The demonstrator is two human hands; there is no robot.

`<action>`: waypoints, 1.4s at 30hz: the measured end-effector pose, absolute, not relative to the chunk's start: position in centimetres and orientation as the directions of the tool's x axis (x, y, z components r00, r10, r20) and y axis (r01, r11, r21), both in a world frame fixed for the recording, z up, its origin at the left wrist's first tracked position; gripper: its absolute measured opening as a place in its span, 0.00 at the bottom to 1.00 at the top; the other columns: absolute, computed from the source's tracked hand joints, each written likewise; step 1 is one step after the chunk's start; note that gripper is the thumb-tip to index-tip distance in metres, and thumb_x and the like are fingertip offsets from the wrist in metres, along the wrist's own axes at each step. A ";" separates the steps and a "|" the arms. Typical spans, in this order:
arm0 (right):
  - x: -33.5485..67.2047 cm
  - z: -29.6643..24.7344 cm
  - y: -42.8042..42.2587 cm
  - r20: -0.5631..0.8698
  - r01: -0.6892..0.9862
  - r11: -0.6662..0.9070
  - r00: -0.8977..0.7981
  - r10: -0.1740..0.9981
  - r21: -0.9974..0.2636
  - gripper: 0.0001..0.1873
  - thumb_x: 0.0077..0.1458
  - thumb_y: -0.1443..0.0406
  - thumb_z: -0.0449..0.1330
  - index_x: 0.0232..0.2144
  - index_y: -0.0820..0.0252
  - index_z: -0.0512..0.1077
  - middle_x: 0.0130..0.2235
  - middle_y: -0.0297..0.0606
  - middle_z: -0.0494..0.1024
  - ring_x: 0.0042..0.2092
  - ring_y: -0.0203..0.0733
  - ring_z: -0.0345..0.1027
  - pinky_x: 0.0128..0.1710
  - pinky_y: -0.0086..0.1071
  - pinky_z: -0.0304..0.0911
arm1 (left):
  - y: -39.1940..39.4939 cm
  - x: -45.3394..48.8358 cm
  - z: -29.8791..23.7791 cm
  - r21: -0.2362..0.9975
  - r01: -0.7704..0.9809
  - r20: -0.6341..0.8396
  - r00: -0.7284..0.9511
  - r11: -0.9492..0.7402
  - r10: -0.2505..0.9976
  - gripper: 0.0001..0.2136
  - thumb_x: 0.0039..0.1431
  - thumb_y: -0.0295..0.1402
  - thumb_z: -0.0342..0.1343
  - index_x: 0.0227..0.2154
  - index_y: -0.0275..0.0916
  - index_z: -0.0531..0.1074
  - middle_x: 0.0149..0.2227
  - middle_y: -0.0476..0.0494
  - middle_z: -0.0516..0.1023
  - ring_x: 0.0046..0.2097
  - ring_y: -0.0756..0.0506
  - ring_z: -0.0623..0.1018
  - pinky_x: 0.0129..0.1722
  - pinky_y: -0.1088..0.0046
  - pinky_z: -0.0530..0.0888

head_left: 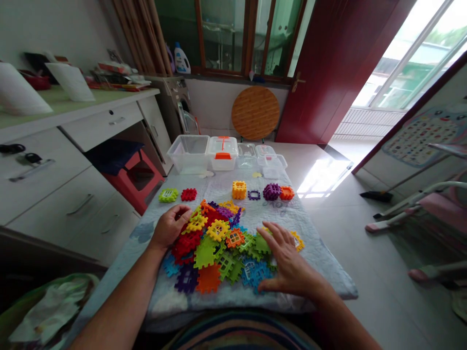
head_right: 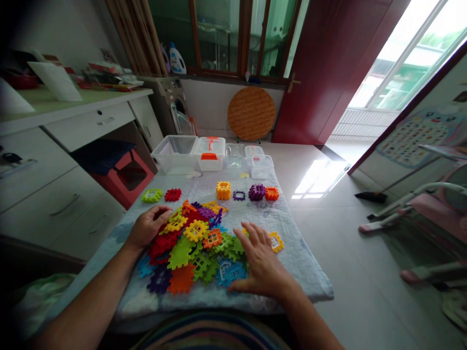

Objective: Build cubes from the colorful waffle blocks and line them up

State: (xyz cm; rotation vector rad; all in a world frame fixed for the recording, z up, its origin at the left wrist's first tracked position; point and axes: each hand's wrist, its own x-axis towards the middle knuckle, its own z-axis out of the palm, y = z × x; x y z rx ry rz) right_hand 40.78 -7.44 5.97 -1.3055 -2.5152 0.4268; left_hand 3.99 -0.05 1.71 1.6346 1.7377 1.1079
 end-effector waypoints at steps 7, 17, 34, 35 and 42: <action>38.9 2.9 -9.3 0.126 0.776 0.549 -0.539 0.833 -0.311 0.56 0.40 0.39 0.64 0.66 0.50 0.51 0.68 0.46 0.50 0.67 0.65 0.39 0.64 0.62 0.36 | -0.2 4.1 1.9 0.829 0.555 0.173 -0.139 -0.068 0.975 0.17 0.55 0.49 0.52 0.34 0.38 0.73 0.31 0.48 0.77 0.34 0.46 0.75 0.37 0.73 0.71; 38.6 3.1 -6.8 0.189 0.813 0.501 -0.464 0.865 -0.296 0.45 0.46 0.48 0.65 0.63 0.51 0.58 0.63 0.45 0.60 0.64 0.60 0.48 0.63 0.58 0.41 | -0.1 4.0 1.9 0.822 0.565 0.176 -0.137 -0.069 0.975 0.17 0.56 0.48 0.52 0.34 0.39 0.73 0.33 0.47 0.78 0.37 0.45 0.76 0.39 0.72 0.71; 33.1 4.2 -8.3 0.227 0.746 0.601 -0.557 0.799 -0.286 0.28 0.50 0.55 0.64 0.53 0.49 0.67 0.63 0.40 0.60 0.66 0.57 0.42 0.66 0.55 0.29 | -0.1 3.9 1.7 0.813 0.579 0.176 -0.133 -0.068 0.975 0.17 0.56 0.48 0.52 0.34 0.39 0.73 0.33 0.47 0.78 0.36 0.45 0.76 0.39 0.72 0.71; 32.9 4.2 -8.0 0.228 0.759 0.586 -0.540 0.810 -0.284 0.26 0.50 0.56 0.64 0.51 0.50 0.68 0.63 0.40 0.60 0.66 0.57 0.42 0.66 0.56 0.29 | 0.0 3.9 1.6 0.812 0.579 0.178 -0.133 -0.069 0.975 0.17 0.56 0.48 0.52 0.34 0.39 0.73 0.33 0.47 0.78 0.36 0.45 0.76 0.39 0.72 0.71; 34.3 5.2 -6.7 0.280 0.726 0.596 -0.527 0.803 -0.342 0.20 0.52 0.55 0.64 0.47 0.50 0.71 0.60 0.40 0.64 0.63 0.56 0.49 0.64 0.54 0.41 | -0.1 4.2 2.1 0.814 0.578 0.161 -0.141 -0.051 0.977 0.17 0.55 0.49 0.52 0.34 0.40 0.73 0.33 0.48 0.78 0.37 0.44 0.76 0.38 0.73 0.72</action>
